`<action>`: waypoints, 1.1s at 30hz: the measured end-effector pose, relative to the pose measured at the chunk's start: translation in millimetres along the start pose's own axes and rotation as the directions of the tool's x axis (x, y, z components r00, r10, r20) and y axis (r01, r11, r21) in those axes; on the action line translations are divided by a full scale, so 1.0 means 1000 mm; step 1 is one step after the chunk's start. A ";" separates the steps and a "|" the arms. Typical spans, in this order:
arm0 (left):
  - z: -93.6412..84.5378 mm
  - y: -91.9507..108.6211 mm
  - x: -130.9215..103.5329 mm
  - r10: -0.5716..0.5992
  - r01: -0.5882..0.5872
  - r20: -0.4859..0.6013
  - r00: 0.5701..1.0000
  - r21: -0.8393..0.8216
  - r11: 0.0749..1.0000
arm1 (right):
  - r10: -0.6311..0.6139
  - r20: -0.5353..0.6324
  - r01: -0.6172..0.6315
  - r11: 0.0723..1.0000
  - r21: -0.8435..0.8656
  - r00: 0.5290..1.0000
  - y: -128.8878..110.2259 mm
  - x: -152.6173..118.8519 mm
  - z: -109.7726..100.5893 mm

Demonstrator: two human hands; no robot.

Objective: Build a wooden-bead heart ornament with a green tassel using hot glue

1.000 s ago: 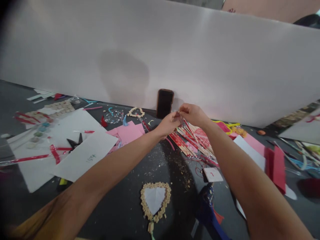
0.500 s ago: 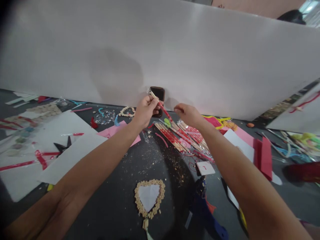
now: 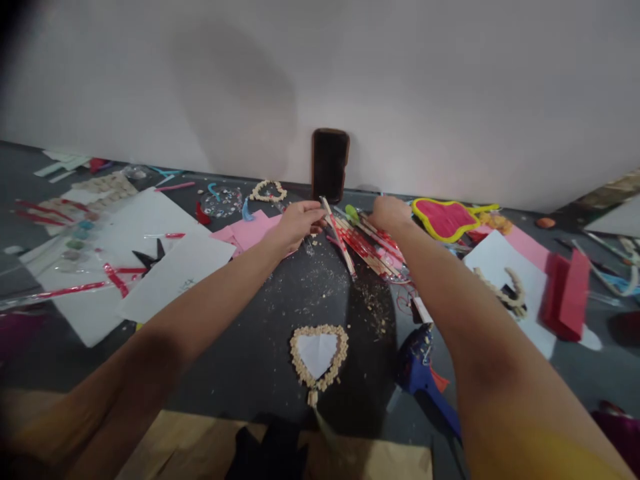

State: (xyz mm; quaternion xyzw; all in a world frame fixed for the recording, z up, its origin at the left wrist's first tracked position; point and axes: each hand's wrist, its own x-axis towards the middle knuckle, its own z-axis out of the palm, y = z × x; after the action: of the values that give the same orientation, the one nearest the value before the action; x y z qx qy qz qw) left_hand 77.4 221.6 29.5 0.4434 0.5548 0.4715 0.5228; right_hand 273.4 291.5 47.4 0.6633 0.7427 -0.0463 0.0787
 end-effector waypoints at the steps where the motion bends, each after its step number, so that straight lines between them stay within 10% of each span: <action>1: -0.004 -0.001 -0.004 0.001 0.000 -0.013 1.000 0.024 1.000 | 0.013 -0.010 -0.013 0.999 0.039 1.000 0.001 0.000 -0.002; 9: -0.007 0.015 -0.047 0.177 -0.185 0.061 0.982 0.173 0.967 | -0.011 -0.258 0.133 0.879 0.458 0.966 0.001 -0.019 -0.040; 14: 0.009 0.029 -0.072 0.404 -0.445 0.208 0.891 0.217 0.869 | -0.090 -0.361 0.317 0.702 0.638 0.928 -0.030 -0.084 -0.068; 19: 0.005 0.044 -0.122 0.411 -0.567 0.499 0.763 0.210 0.797 | -0.060 -0.554 0.550 0.241 0.799 0.831 -0.046 -0.182 -0.063; 26: -0.007 0.022 -0.198 0.239 -0.734 0.796 0.557 0.337 0.589 | -0.170 -0.458 0.466 0.572 0.675 0.873 -0.031 -0.312 -0.003; 29: -0.023 -0.006 -0.214 0.296 -0.785 0.765 0.572 0.404 0.470 | 0.087 -0.517 0.377 0.584 0.719 0.852 -0.038 -0.351 0.031; 33: -0.047 -0.039 -0.224 0.246 -0.772 0.742 0.624 0.534 0.345 | -0.085 -0.559 0.461 0.672 0.579 0.825 -0.054 -0.373 0.075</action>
State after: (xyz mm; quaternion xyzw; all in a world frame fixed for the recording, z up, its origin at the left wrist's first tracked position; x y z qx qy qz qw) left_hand 44.1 -8.5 28.1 0.9017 0.3543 0.1518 0.1956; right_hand 264.3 -92.1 38.4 0.5089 0.7584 -0.1638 -0.3730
